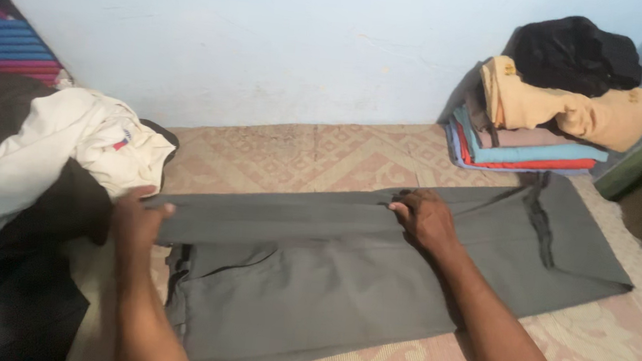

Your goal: The person folds a pair of trousers by hand on a bed, smoothing the fabric, aligning the legs, and folding it into a compact rectangle.

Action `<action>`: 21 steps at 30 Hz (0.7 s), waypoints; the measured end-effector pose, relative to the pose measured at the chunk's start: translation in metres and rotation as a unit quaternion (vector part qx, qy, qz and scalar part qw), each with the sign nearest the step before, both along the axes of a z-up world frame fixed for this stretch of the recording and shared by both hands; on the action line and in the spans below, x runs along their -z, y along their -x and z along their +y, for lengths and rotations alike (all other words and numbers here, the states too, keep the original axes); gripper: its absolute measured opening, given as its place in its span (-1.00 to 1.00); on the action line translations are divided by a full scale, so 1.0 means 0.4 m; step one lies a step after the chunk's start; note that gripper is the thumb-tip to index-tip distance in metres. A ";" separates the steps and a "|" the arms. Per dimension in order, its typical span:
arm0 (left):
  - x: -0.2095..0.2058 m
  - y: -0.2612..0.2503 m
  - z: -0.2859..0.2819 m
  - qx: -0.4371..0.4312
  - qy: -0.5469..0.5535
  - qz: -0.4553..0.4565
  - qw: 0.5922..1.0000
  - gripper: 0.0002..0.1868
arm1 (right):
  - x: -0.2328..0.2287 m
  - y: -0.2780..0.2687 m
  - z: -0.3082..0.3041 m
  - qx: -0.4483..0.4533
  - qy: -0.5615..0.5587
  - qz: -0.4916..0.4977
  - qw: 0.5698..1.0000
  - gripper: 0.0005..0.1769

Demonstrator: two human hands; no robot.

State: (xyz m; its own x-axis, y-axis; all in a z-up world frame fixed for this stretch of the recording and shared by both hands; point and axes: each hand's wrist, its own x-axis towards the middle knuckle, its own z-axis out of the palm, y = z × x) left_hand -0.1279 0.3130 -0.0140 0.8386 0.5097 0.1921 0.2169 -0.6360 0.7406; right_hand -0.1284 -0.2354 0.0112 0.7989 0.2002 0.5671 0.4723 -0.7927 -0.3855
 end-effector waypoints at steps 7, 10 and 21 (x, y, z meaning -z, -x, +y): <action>0.048 -0.009 0.010 0.047 -0.012 -0.039 0.998 -0.47 | -0.014 -0.001 -0.005 0.018 0.039 0.044 0.998 -0.56; 0.088 -0.034 0.027 0.021 0.230 -0.098 0.968 -0.53 | -0.005 -0.001 -0.014 0.004 0.039 0.042 0.998 -0.49; -0.014 -0.007 -0.052 0.087 0.365 -0.101 0.921 -0.05 | -0.017 -0.020 -0.068 0.010 0.052 0.073 0.996 -0.62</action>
State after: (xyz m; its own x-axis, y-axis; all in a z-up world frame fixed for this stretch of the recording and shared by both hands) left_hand -0.1252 0.2921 -0.0085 0.9045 0.4263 0.0123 -0.0302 0.0354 0.9989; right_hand -0.1204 -0.2627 0.0179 0.8755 0.2347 0.4224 0.4010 -0.8407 -0.3639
